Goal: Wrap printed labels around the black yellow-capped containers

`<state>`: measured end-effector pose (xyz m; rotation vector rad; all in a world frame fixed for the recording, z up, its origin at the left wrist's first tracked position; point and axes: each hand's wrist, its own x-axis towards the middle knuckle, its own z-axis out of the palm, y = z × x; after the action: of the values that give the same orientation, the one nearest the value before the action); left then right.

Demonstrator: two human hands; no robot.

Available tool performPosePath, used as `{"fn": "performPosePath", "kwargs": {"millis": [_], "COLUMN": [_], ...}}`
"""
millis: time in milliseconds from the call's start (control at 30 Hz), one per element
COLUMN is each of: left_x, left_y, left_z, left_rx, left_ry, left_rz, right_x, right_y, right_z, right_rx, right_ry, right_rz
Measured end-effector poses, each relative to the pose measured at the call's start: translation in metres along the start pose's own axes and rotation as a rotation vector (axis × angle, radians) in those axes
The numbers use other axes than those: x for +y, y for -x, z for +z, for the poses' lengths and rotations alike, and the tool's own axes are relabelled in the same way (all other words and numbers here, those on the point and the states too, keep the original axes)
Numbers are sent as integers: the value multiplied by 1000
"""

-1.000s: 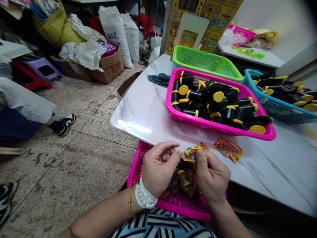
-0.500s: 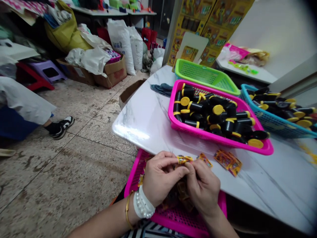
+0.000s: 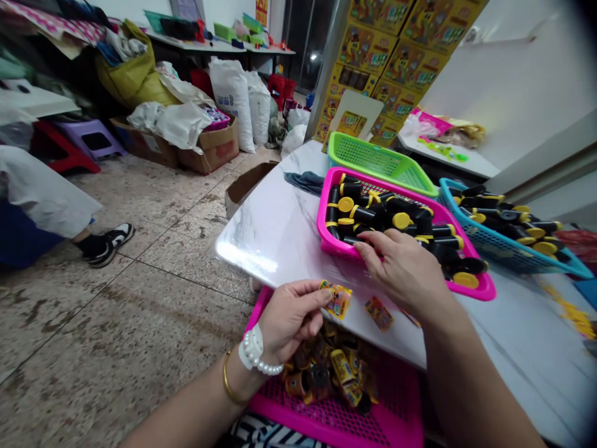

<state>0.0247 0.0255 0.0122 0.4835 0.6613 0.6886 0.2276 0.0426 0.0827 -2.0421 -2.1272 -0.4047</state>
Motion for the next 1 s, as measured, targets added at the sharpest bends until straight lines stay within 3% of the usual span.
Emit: {"fn": "performPosePath", "kwargs": {"millis": [200, 333, 467, 600, 833, 900, 1000], "left_x": [8, 11, 11, 10, 12, 13, 16], "left_y": [-12, -19, -23, -22, -13, -12, -12], "left_z": [2, 9, 12, 11, 7, 6, 4], "left_rx": [47, 36, 39, 49, 69, 74, 74], "left_ry": [102, 136, 139, 106, -69, -52, 42], "left_rz": [29, 54, 56, 64, 76, 77, 71], "right_x": [-1, -1, -1, -4, 4, 11, 20], "right_y": [-6, -10, -12, -21, -50, -52, -47], "right_z": [-1, -1, -1, -4, -11, -12, -12], "right_rx": [-90, 8, 34, -43, -262, -280, -289], "right_ry": [-155, -366, -353, -341, -308, -358, -431], "right_rz": [94, 42, -21, -13, -224, -296, -265]}}
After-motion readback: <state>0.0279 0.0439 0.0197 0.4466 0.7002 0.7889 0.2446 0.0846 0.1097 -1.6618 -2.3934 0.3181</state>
